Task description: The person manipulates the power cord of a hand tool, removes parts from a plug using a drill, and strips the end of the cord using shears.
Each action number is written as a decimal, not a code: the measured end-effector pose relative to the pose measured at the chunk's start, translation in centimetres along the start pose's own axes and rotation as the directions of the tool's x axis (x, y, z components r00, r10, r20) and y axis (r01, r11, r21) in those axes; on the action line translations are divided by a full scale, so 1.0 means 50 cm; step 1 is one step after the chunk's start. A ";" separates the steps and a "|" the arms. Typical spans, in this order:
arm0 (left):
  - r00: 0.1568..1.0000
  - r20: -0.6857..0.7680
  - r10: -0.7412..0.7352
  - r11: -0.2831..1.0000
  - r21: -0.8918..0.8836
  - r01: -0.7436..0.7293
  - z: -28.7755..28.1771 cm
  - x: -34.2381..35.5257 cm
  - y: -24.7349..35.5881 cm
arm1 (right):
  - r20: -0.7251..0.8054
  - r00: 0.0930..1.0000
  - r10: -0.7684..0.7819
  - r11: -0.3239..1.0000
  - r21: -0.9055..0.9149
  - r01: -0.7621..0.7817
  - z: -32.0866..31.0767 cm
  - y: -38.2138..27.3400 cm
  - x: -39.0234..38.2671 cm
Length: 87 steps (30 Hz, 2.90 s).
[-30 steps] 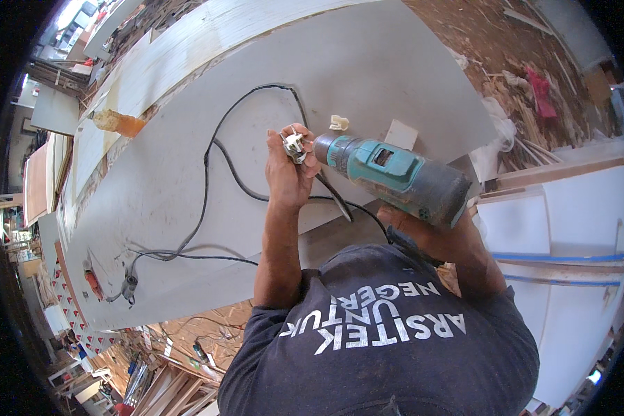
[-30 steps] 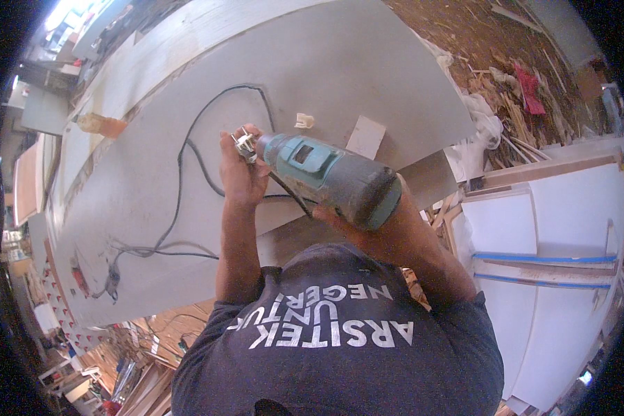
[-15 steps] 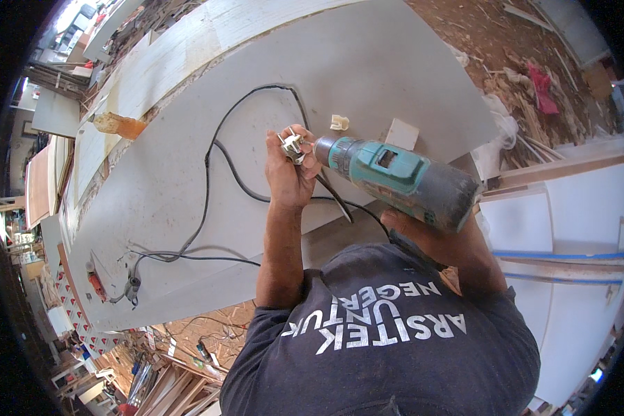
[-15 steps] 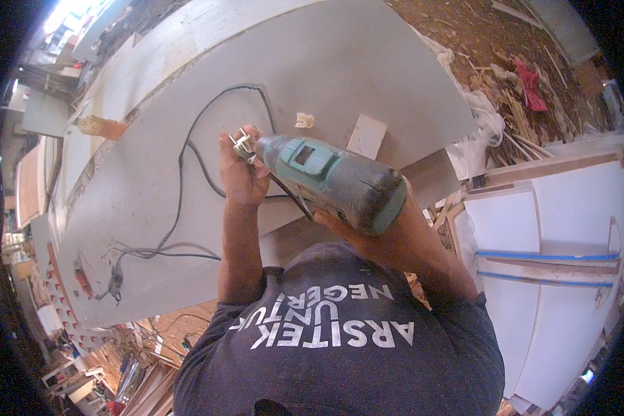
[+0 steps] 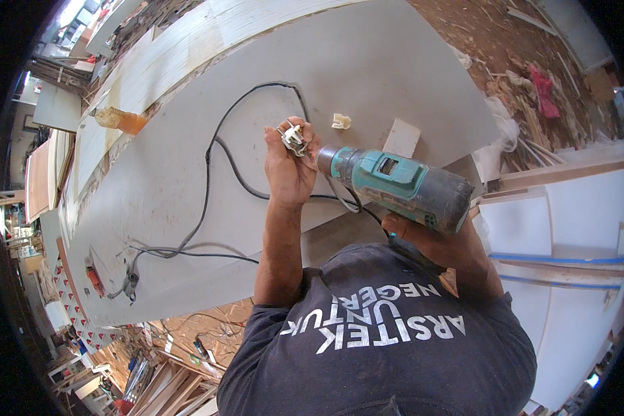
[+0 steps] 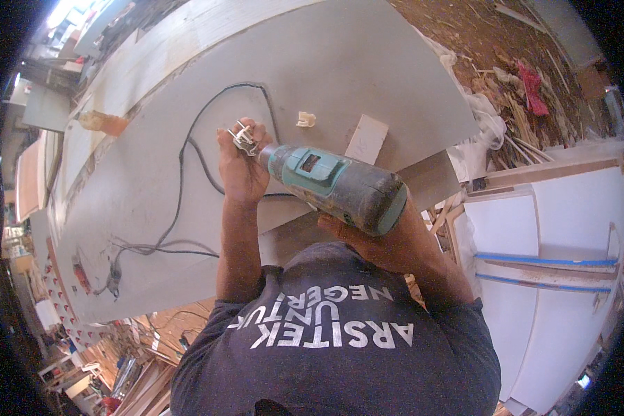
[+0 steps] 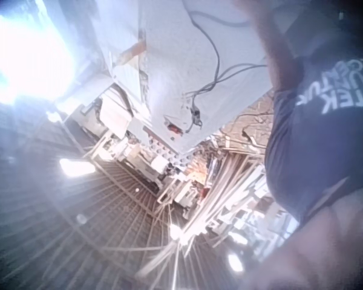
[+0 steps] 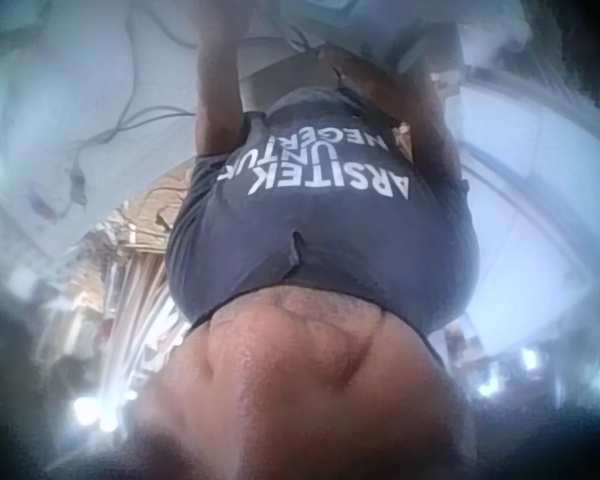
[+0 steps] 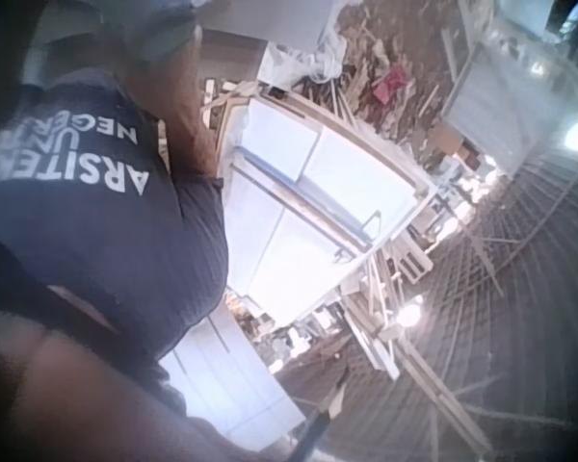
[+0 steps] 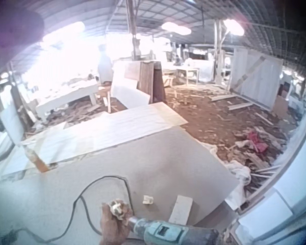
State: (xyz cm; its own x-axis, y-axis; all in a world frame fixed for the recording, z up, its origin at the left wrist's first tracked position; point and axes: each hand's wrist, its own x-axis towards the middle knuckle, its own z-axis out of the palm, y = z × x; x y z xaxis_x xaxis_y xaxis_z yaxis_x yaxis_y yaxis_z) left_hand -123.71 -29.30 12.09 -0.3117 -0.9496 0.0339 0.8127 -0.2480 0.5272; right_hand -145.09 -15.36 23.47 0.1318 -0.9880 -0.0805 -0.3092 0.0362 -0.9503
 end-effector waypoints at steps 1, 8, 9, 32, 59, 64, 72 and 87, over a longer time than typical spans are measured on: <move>1.000 0.010 0.004 1.000 0.000 -0.004 0.001 -0.001 0.001 | -0.008 1.000 -0.009 1.000 0.012 0.009 0.001 0.002 -0.001; 0.998 -0.015 0.058 0.992 0.111 -0.056 0.003 -0.004 -0.001 | -0.013 1.000 0.013 0.997 0.073 -0.012 0.005 -0.004 -0.003; 0.998 -0.016 0.060 0.992 0.110 -0.058 0.003 -0.004 -0.002 | -0.013 1.000 -0.001 0.998 0.059 0.002 0.005 -0.004 -0.002; 0.995 -0.047 0.089 0.971 0.225 -0.077 0.007 0.004 -0.006 | -0.034 0.999 0.001 0.999 -0.035 -0.002 0.009 -0.012 0.001; 0.989 -0.146 0.032 0.998 0.054 -0.025 -0.007 -0.005 -0.012 | -0.007 0.990 -0.141 0.978 -0.157 0.138 0.005 -0.001 -0.005; 0.977 -0.205 0.059 0.990 0.136 -0.031 0.001 -0.007 -0.008 | -0.073 0.989 -0.129 0.992 -0.023 0.128 0.010 0.009 -0.006; 0.976 -0.202 0.079 0.981 0.187 -0.041 0.008 -0.007 -0.011 | -0.060 0.995 -0.075 0.997 -0.029 0.074 0.007 -0.003 -0.003; 0.984 -0.052 0.171 0.912 0.387 -0.138 0.003 -0.016 -0.002 | 0.011 1.000 0.002 0.990 -0.144 0.000 0.008 -0.034 -0.001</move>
State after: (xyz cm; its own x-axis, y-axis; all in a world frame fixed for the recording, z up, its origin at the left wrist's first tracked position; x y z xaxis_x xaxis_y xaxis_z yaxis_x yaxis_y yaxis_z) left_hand -123.61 -28.46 12.13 -0.1420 -0.9867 0.0790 0.5937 -0.0211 0.8044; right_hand -144.19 -15.30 24.99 0.1411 -0.9863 -0.0855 -0.4417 0.0146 -0.8971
